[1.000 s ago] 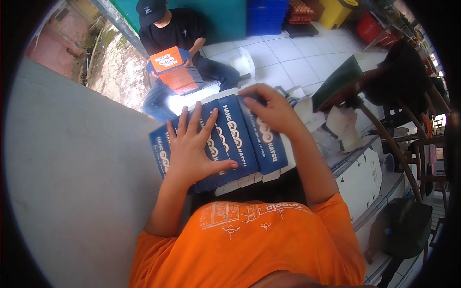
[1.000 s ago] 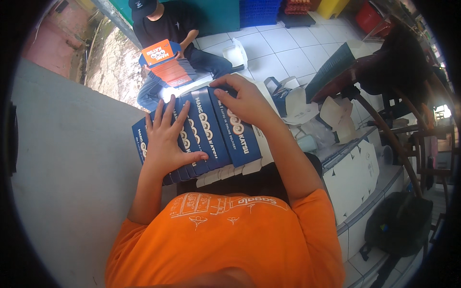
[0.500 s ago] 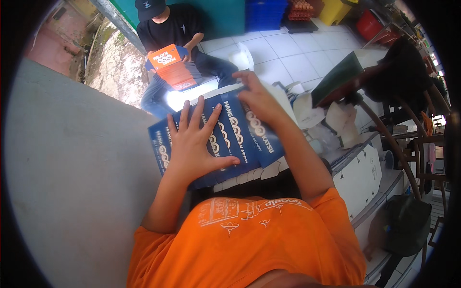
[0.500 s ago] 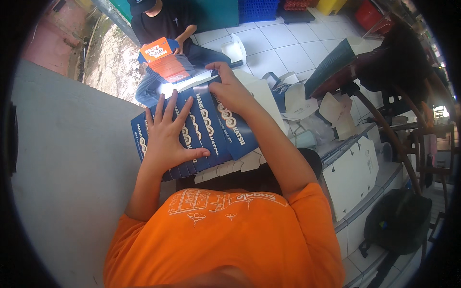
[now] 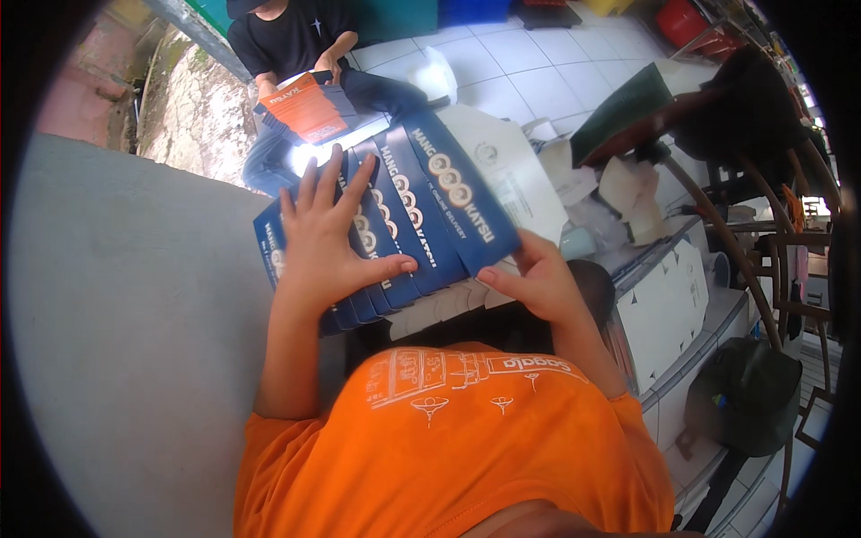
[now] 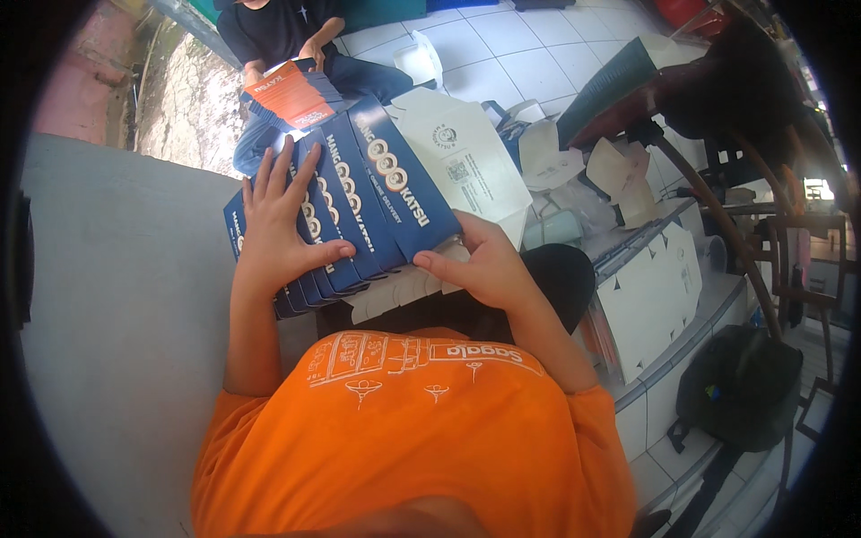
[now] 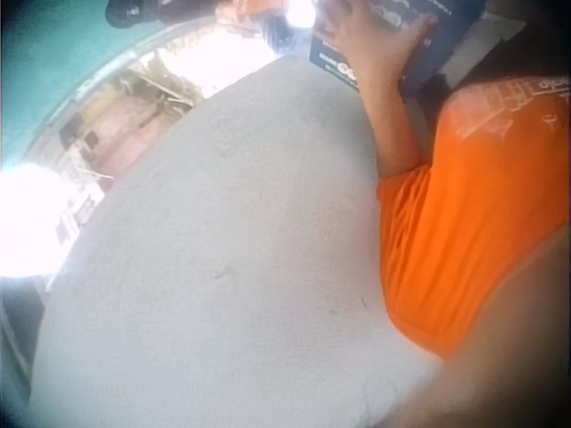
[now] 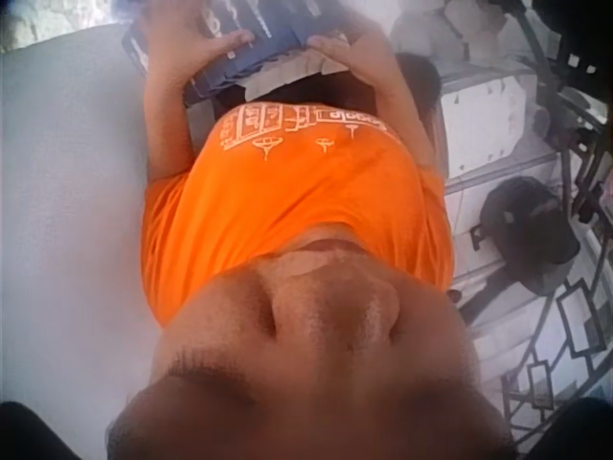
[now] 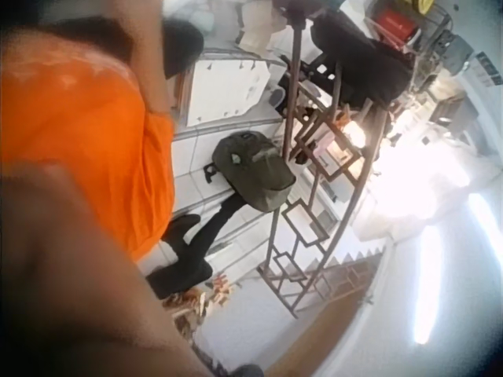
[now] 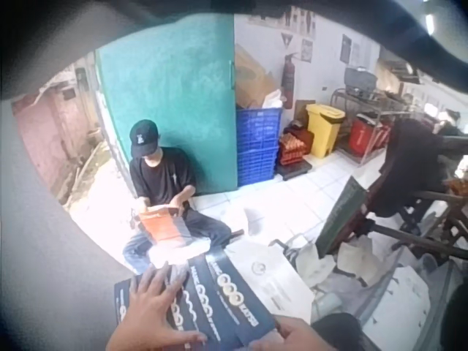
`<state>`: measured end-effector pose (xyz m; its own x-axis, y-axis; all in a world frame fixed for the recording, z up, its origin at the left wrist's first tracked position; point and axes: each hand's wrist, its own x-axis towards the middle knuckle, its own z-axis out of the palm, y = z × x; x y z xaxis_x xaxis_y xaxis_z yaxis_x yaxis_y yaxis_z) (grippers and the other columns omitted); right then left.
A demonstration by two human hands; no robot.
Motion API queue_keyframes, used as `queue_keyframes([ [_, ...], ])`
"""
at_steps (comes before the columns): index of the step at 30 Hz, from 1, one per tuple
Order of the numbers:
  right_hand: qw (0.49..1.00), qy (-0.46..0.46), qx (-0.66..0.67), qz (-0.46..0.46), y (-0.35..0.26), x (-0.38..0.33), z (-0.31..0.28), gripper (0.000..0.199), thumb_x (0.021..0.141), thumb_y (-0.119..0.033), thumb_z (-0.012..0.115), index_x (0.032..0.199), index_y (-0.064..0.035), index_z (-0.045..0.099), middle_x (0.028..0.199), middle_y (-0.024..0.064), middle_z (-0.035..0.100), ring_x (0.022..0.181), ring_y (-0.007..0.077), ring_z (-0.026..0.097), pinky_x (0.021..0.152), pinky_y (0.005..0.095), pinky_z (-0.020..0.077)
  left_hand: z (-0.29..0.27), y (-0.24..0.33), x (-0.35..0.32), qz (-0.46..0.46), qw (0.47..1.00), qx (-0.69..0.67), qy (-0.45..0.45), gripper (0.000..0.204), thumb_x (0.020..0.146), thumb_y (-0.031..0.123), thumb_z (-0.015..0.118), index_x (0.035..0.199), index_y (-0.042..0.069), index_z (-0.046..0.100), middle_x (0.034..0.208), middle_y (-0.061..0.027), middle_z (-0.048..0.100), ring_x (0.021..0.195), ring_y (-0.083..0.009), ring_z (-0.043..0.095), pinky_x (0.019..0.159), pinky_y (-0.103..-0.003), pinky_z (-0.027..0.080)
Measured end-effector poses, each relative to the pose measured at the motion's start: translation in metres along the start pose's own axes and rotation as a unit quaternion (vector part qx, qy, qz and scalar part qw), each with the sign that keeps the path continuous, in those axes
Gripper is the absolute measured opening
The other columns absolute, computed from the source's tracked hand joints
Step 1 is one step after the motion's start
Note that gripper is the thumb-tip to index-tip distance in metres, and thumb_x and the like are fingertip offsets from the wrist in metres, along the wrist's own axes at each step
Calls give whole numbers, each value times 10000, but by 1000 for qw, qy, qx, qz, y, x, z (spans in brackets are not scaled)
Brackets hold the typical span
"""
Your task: The person folds and assembles multiple cardboard takeout boxes by hand, stacking the completed boxes on the floor.
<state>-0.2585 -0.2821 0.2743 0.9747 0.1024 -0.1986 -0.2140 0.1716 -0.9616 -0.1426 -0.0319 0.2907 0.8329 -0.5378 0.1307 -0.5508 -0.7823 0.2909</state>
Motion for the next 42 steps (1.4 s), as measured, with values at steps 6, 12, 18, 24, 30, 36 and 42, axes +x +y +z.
queue_keyframes([
  [6,999,-3,22,-44,20,10,3,522,850,-116,727,1296,43,508,1217,112,597,1139,161,511,998,301,403,-2,-1,0,-9,1000,12,-15,1159,486,762,741,1459,217,424,1521,-212,311,1416,-471,208,1104,-676,68],
  [12,998,-23,29,-47,31,18,8,502,866,-139,722,1288,37,513,1205,91,606,1122,146,522,987,298,413,-14,13,-1,18,994,109,-26,1020,612,638,733,1478,224,388,1549,-247,216,1430,-480,157,1105,-675,54],
  [18,997,-13,40,-72,48,23,24,447,879,-187,724,1241,12,553,1130,66,651,1053,131,564,951,291,440,-9,29,-5,56,993,63,-84,1000,619,554,723,1496,243,357,1562,-277,167,1445,-478,123,1115,-655,71],
  [24,994,0,-48,-103,42,27,26,412,886,-200,716,1197,22,561,1102,96,663,1024,137,588,924,293,459,-10,25,-5,39,994,64,-77,1101,485,549,776,1478,270,392,1542,-286,224,1439,-471,170,1111,-656,118],
  [30,985,37,-102,-133,45,26,32,392,884,-204,715,1150,38,560,1066,138,669,992,183,620,888,311,481,-10,20,-8,53,996,40,-58,1034,525,531,799,1457,289,421,1525,-296,244,1426,-491,178,1101,-669,118],
  [36,980,50,-137,-137,54,24,53,415,910,-228,676,1183,35,508,1104,195,629,1003,294,614,885,345,479,-11,22,-10,56,995,50,-62,1036,525,528,795,1459,279,421,1534,-290,230,1427,-485,180,1092,-680,116],
  [42,973,-93,-84,-193,57,24,46,408,919,-146,566,1262,35,443,1201,205,560,1057,327,581,947,398,443,-13,24,-8,51,996,43,-57,1048,518,531,793,1461,270,417,1543,-280,218,1429,-482,176,1092,-680,109],
])
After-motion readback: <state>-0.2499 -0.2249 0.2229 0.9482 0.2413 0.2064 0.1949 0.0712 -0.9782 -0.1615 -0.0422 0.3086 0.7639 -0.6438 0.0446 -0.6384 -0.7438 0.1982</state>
